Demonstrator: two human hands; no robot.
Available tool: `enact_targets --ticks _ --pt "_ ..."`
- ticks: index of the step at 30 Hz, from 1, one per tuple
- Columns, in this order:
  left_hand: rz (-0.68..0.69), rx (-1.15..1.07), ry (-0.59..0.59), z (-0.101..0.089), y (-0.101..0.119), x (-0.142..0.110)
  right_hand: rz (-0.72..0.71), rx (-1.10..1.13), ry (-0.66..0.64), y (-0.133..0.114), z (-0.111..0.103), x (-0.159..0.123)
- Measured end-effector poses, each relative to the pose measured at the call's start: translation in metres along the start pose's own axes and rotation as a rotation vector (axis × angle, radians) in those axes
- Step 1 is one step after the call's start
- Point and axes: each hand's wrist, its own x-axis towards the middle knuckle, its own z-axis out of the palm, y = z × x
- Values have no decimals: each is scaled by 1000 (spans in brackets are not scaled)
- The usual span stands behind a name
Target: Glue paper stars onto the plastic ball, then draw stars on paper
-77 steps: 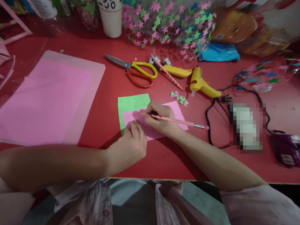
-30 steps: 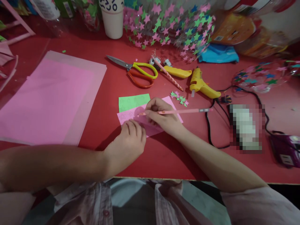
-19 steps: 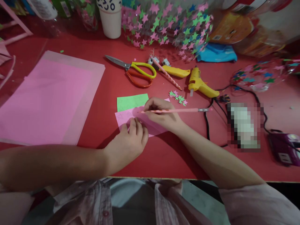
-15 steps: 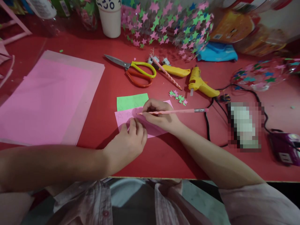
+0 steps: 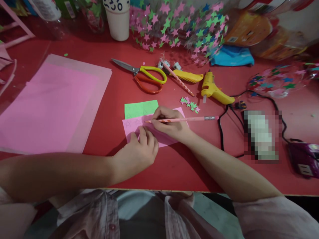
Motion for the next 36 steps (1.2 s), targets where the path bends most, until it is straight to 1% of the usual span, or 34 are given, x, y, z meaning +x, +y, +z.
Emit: enact_targets --ticks 7,16,22,27,33,36 --pt "5 14 2 -1 -1 0 -24 -6 2 1 1 0" --pt "-1 29 16 -1 -2 1 57 42 85 -1 5 1" --pt "7 27 29 -1 -1 1 109 79 90 -1 5 -1" --pt "5 32 28 0 -1 1 93 37 102 -3 5 -1" --pt "4 22 27 0 -1 1 28 -21 116 -3 5 1" --pt "0 17 19 0 -1 1 27 -34 108 -4 4 2"
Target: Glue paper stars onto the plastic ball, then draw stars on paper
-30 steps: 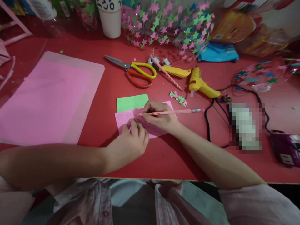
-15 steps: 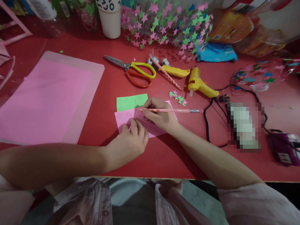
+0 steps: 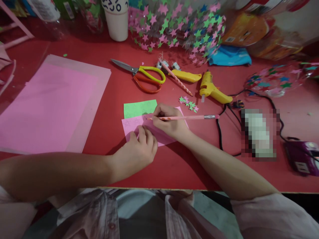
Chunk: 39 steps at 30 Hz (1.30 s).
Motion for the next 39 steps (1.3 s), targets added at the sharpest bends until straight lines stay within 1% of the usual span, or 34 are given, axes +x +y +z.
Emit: enact_targets --ticks 9,16,20,26,36,39 --pt "-4 3 5 1 1 -1 -30 -54 -45 2 -2 1" --pt "-1 15 -11 0 1 0 -30 -42 -42 4 -1 -2" --pt "0 -1 -12 -1 1 0 -63 -29 -28 5 2 -3" --pt "-9 -15 -22 -1 2 0 -97 -5 -55 7 3 -3" --pt "-14 -20 -23 0 3 0 -74 -15 -111 1 3 -2" --pt "-13 -21 -32 -1 2 0 -78 -22 -102 1 3 -3"
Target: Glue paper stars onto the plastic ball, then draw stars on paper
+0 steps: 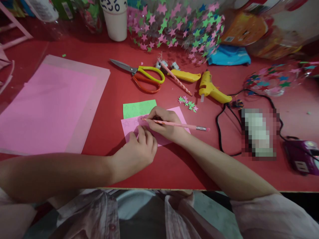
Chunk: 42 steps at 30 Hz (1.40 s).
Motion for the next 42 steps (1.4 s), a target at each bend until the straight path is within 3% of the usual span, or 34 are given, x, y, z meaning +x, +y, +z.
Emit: enact_targets --ticks 26,42 --pt "12 -3 26 0 -1 0 120 -71 169 -2 -1 -3" --pt "11 -5 6 0 -1 0 23 -98 11 -4 -1 -7"
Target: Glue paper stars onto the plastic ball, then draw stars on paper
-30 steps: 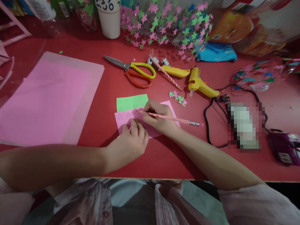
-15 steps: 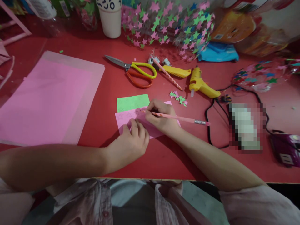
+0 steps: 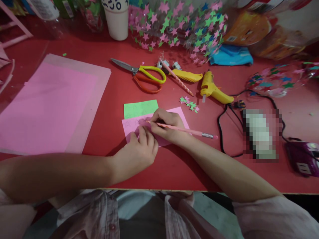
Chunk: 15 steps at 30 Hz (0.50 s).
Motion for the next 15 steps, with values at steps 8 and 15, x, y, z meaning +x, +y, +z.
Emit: enact_targets --ticks 8,15 --pt "3 16 12 2 1 0 -86 7 -34 1 -1 0" --pt "11 43 -45 -3 -3 1 27 219 72 4 -2 3"
